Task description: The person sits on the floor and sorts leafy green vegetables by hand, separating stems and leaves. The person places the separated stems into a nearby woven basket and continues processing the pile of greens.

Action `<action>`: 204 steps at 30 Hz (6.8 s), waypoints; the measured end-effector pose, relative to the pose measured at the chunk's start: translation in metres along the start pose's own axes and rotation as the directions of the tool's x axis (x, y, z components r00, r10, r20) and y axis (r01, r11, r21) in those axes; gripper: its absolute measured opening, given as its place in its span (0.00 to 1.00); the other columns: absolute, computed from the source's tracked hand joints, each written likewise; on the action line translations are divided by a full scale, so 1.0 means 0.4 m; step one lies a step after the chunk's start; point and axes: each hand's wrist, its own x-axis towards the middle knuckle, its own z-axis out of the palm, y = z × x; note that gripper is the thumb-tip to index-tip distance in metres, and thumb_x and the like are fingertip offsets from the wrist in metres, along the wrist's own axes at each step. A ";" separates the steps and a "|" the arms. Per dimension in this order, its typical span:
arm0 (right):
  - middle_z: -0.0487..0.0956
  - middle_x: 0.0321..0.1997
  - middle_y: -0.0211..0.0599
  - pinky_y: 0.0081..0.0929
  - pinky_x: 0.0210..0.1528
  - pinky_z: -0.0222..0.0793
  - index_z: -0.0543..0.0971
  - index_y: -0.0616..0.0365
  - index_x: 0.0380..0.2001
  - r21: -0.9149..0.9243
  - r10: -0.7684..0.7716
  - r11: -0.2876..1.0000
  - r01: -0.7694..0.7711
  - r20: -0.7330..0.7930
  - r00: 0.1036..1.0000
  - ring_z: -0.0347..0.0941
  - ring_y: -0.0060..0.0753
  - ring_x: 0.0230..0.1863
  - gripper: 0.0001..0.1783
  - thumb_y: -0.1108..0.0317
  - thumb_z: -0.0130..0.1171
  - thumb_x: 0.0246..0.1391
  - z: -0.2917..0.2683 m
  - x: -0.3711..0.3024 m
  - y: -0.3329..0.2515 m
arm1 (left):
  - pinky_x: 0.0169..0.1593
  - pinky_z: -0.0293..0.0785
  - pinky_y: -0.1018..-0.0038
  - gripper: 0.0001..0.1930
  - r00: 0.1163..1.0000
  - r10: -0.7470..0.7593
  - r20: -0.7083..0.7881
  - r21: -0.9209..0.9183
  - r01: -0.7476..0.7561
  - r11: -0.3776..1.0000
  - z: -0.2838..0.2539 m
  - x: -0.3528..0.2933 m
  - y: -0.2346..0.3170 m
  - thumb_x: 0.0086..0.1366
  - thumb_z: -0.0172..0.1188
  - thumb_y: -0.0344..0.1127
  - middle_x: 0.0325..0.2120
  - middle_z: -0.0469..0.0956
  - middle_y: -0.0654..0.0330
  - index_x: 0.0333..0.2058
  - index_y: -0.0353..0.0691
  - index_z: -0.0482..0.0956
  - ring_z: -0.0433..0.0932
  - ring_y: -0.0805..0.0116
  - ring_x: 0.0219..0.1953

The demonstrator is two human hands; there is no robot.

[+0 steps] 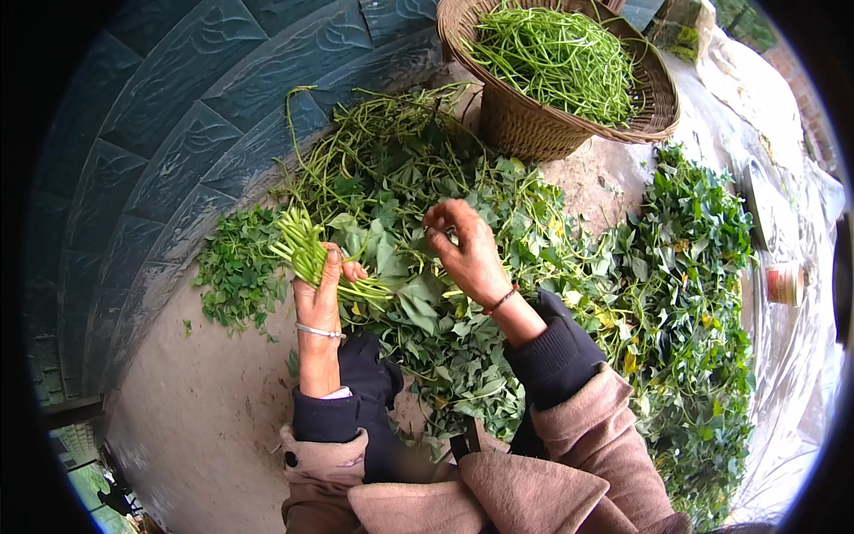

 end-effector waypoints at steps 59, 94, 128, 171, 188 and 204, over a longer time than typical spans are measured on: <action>0.78 0.41 0.37 0.35 0.54 0.65 0.77 0.57 0.39 0.270 -0.204 0.948 0.168 0.110 0.973 0.71 0.42 0.49 0.13 0.75 0.59 0.47 -0.027 0.017 -0.052 | 0.35 0.61 0.78 0.11 0.971 -0.209 0.116 -0.398 0.238 0.886 -0.021 0.002 0.005 0.69 0.54 0.44 0.20 0.60 0.70 0.36 0.43 0.66 0.62 0.74 0.28; 0.78 0.40 0.31 0.34 0.50 0.67 0.81 0.54 0.36 0.095 -0.301 0.951 0.295 0.508 0.807 0.71 0.39 0.48 0.10 0.70 0.65 0.46 0.023 -0.021 -0.034 | 0.42 0.69 0.77 0.10 0.908 -0.416 0.042 -0.548 0.369 0.751 -0.044 0.000 -0.033 0.69 0.53 0.44 0.26 0.67 0.70 0.39 0.45 0.70 0.70 0.73 0.37; 0.76 0.35 0.34 0.34 0.45 0.67 0.81 0.59 0.36 0.130 -0.176 0.982 0.138 0.350 0.920 0.71 0.40 0.41 0.09 0.70 0.62 0.50 0.041 -0.034 -0.049 | 0.56 0.71 0.65 0.08 0.944 -0.326 -0.047 -0.636 0.224 0.739 -0.054 0.008 -0.075 0.70 0.52 0.39 0.37 0.75 0.63 0.41 0.43 0.72 0.68 0.63 0.58; 0.73 0.29 0.39 0.33 0.38 0.69 0.75 0.62 0.29 0.332 -0.152 0.943 0.015 0.391 0.908 0.73 0.41 0.34 0.07 0.74 0.57 0.43 0.029 -0.024 -0.038 | 0.45 0.78 0.64 0.10 0.906 -0.388 -0.170 -0.350 0.312 0.883 0.005 -0.005 -0.025 0.66 0.58 0.38 0.33 0.78 0.59 0.43 0.43 0.72 0.79 0.62 0.44; 0.80 0.33 0.41 0.34 0.42 0.72 0.80 0.61 0.34 0.247 -0.307 0.946 0.211 0.472 0.826 0.77 0.46 0.38 0.09 0.74 0.62 0.45 0.027 -0.018 -0.024 | 0.32 0.65 0.78 0.07 0.930 -0.149 -0.336 0.285 0.252 0.925 0.024 -0.006 -0.011 0.65 0.59 0.36 0.22 0.74 0.65 0.35 0.37 0.76 0.70 0.77 0.25; 0.79 0.29 0.27 0.19 0.37 0.68 0.79 0.63 0.34 0.400 -0.075 0.885 -0.239 0.629 0.773 0.71 0.16 0.33 0.06 0.74 0.59 0.53 0.030 -0.026 -0.018 | 0.31 0.71 0.78 0.08 0.927 -0.218 -0.305 -0.062 0.209 0.976 -0.012 0.004 -0.042 0.65 0.59 0.37 0.23 0.73 0.64 0.36 0.39 0.73 0.71 0.75 0.25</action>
